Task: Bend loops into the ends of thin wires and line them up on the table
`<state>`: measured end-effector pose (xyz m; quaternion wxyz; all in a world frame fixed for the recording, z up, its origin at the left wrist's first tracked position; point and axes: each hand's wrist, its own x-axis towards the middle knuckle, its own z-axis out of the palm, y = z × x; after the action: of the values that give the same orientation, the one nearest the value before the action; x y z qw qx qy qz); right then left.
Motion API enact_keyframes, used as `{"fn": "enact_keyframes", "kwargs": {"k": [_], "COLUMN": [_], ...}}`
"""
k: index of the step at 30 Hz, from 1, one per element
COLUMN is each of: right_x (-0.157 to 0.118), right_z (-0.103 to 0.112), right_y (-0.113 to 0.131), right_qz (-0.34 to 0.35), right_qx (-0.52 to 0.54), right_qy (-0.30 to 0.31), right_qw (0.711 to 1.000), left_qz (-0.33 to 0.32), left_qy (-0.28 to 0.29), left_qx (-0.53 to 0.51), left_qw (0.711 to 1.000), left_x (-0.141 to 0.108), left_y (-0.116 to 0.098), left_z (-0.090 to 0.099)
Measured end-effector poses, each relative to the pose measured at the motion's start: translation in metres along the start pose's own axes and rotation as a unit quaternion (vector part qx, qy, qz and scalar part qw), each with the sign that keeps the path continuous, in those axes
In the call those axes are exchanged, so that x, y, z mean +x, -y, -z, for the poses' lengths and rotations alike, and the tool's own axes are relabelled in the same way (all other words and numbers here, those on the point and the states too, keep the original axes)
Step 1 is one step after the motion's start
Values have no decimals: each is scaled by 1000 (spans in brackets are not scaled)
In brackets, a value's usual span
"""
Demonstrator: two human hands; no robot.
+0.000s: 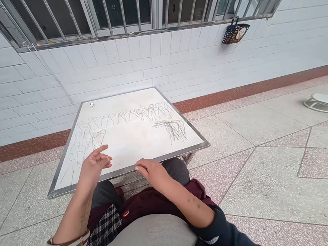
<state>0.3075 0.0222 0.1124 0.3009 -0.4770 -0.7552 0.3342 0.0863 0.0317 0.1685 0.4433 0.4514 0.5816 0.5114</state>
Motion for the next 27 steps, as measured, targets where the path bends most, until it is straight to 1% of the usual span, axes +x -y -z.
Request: {"fn": "enact_keyframes", "kwargs": {"k": [3,5,9,12,15,17,19,21,23,25,27], "right_x": [8,9,9,11,16,22,30,40,51,62,73], "right_z": [-12,-18,-21,-18,-14,-11,-6,3,15,29,44], "right_y": [10,11,0,-13,-26,-37,-50,-66,-84,-102,-118], "right_qz": [23,18,-42,-83,-123,-150,-171,-181,-194,-210,-226], "right_qx": [23,37,92,156,234,259,256,234,203,162,117], "right_qy": [21,15,-10,-23,-48,-69,-91,-119,-150,-178,-199], "right_qw": [999,999,995,984,963,952,947,948,948,948,946], "left_qz": [8,16,34,43,59,75,90,94,76,34,-24], "left_qy": [23,41,68,48,20,12,13,18,27,56,99], "left_qx": [4,4,-7,-23,-39,-42,-40,-39,-48,-74,-115], "left_qw": [1000,999,997,998,997,996,995,995,996,995,988], "left_x": [-1,-1,1,2,2,-1,-5,-12,-25,-44,-64], "left_y": [2,3,5,12,26,37,42,37,21,2,-11], "left_z": [-5,-4,10,21,26,27,26,23,18,15,16]}}
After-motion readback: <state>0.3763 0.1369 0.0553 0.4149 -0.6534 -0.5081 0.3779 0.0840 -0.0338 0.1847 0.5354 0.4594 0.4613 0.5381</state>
